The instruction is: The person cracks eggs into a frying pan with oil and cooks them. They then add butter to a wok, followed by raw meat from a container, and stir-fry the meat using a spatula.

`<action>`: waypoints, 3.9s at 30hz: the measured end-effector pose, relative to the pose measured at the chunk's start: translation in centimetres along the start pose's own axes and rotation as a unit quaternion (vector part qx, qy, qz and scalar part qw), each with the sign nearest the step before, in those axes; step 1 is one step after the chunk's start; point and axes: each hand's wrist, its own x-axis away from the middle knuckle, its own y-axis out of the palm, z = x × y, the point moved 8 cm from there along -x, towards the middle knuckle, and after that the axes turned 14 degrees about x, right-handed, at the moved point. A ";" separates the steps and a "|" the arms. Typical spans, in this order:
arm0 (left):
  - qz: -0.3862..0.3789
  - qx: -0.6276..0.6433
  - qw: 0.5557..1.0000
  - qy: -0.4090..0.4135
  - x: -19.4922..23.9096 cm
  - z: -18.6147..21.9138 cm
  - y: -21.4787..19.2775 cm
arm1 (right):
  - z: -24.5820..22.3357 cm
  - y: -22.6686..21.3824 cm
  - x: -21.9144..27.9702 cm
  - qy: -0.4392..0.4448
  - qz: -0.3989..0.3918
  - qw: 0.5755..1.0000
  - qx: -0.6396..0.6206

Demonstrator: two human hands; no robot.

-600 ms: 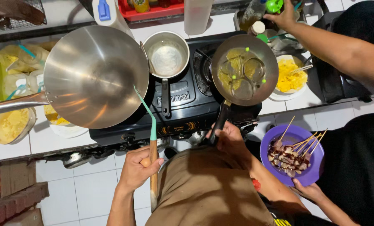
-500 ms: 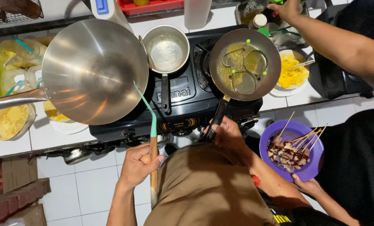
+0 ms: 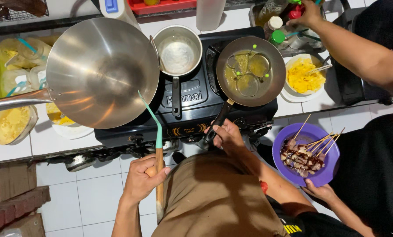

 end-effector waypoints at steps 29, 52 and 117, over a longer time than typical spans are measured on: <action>-0.017 -0.004 1.000 0.001 0.5 -0.5 -0.3 | -2.2 0.9 -1.3 -0.056 -0.008 0.998 0.005; -0.023 0.011 0.999 -0.019 0.5 -0.8 -0.2 | -1.2 4.6 -4.8 -0.067 -0.010 0.997 -0.041; 0.009 0.521 0.837 -0.169 -22.8 -8.3 23.9 | -18.9 -9.4 6.7 -0.387 0.100 0.725 0.561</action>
